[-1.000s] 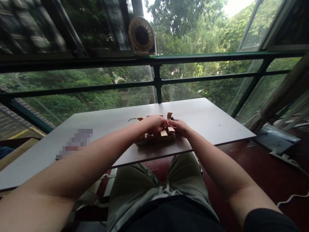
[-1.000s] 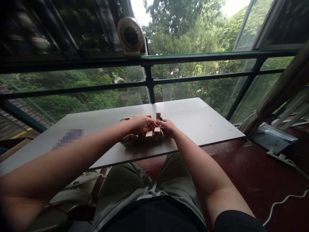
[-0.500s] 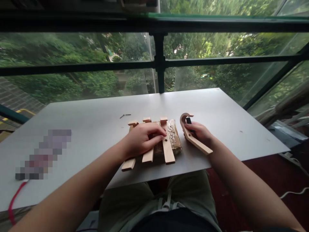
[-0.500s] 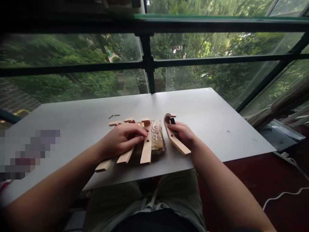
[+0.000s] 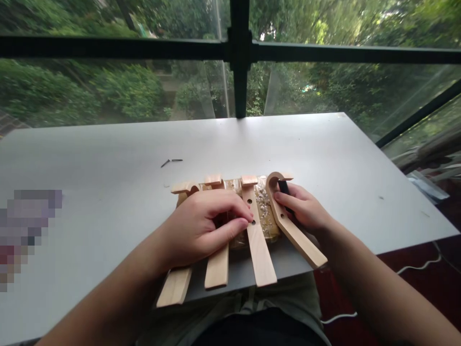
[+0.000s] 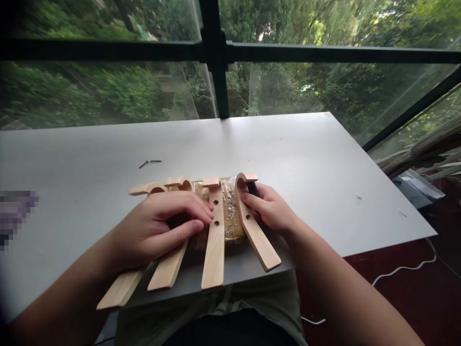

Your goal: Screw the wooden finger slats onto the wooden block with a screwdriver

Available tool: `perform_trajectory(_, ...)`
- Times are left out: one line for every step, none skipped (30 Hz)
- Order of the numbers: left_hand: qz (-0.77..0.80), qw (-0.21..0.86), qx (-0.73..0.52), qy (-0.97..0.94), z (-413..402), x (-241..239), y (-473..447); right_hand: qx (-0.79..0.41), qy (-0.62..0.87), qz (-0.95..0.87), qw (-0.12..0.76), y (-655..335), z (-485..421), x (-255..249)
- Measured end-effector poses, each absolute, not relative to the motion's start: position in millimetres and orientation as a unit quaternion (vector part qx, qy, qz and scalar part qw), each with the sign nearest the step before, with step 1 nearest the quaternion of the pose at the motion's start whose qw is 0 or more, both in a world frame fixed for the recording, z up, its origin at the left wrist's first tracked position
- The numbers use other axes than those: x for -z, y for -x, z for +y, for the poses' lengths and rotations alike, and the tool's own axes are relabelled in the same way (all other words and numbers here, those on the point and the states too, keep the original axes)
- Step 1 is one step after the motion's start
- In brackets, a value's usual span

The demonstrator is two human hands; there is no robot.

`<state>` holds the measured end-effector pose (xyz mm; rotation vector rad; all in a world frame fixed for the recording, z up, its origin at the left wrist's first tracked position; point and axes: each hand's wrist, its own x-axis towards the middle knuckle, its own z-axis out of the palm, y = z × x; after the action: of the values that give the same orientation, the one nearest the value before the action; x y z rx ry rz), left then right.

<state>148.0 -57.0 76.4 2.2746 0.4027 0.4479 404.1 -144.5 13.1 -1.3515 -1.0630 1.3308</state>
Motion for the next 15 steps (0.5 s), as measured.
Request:
perform_trajectory(0.158,0.387,-0.177,-0.891,-56.9,-76.3,-148.4,-0.537,0.558,-0.437,0.458,-402.9,-144.0,-15.1)
perform_trajectory(0.158,0.390,-0.178,-0.890,-56.8,-76.3,-148.8,-0.530,0.565,-0.442,0.452,-401.3,-143.4,-17.4)
perform_trajectory(0.159,0.392,-0.180,-0.888,-56.9,-76.4,-149.2,-0.521,0.574,-0.447,0.447,-399.1,-142.8,-19.7)
perform_trajectory(0.160,0.394,-0.181,-0.887,-57.0,-76.6,-149.5,-0.510,0.584,-0.452,0.442,-396.6,-142.3,-22.0)
perform_trajectory(0.162,0.396,-0.182,-0.885,-57.3,-76.9,-149.7,-0.499,0.595,-0.455,0.437,-393.7,-142.0,-24.2)
perform_trajectory(0.165,0.397,-0.181,-0.885,-57.6,-77.1,-149.7,-0.487,0.607,-0.456,0.432,-390.8,-142.0,-26.1)
perform_trajectory(0.168,0.397,-0.180,-0.884,-57.9,-77.4,-149.7,-0.478,0.619,-0.453,0.428,-388.1,-142.1,-27.6)
perform_trajectory(0.171,0.396,-0.178,-0.884,-58.2,-77.7,-149.6,-0.473,0.628,-0.449,0.425,-385.7,-142.4,-28.7)
perform_trajectory(0.175,0.395,-0.176,-0.884,-58.5,-77.9,-149.5,-0.470,0.634,-0.447,0.421,-383.8,-142.7,-29.6)
perform_trajectory(0.177,0.394,-0.174,-0.885,-58.8,-78.0,-149.4,-0.468,0.637,-0.448,0.418,-382.3,-143.0,-30.1)
perform_trajectory(0.178,0.394,-0.174,-0.885,-58.9,-78.0,-149.5,-0.463,0.639,-0.453,0.414,-381.3,-143.3,-30.5)
perform_trajectory(0.177,0.393,-0.175,-0.885,-58.9,-78.1,-149.6,-0.456,0.641,-0.461,0.409,-380.6,-143.4,-30.8)
perform_trajectory(0.176,0.393,-0.176,-0.885,-59.0,-78.2,-149.8,-0.446,0.644,-0.470,0.406,-380.1,-143.6,-31.0)
perform_trajectory(0.175,0.393,-0.177,-0.885,-59.0,-78.4,-149.9,-0.436,0.647,-0.478,0.404,-379.6,-143.8,-31.2)
perform_trajectory(0.174,0.392,-0.179,-0.885,-59.1,-78.6,-150.1,-0.428,0.650,-0.482,0.404,-379.1,-144.0,-31.4)
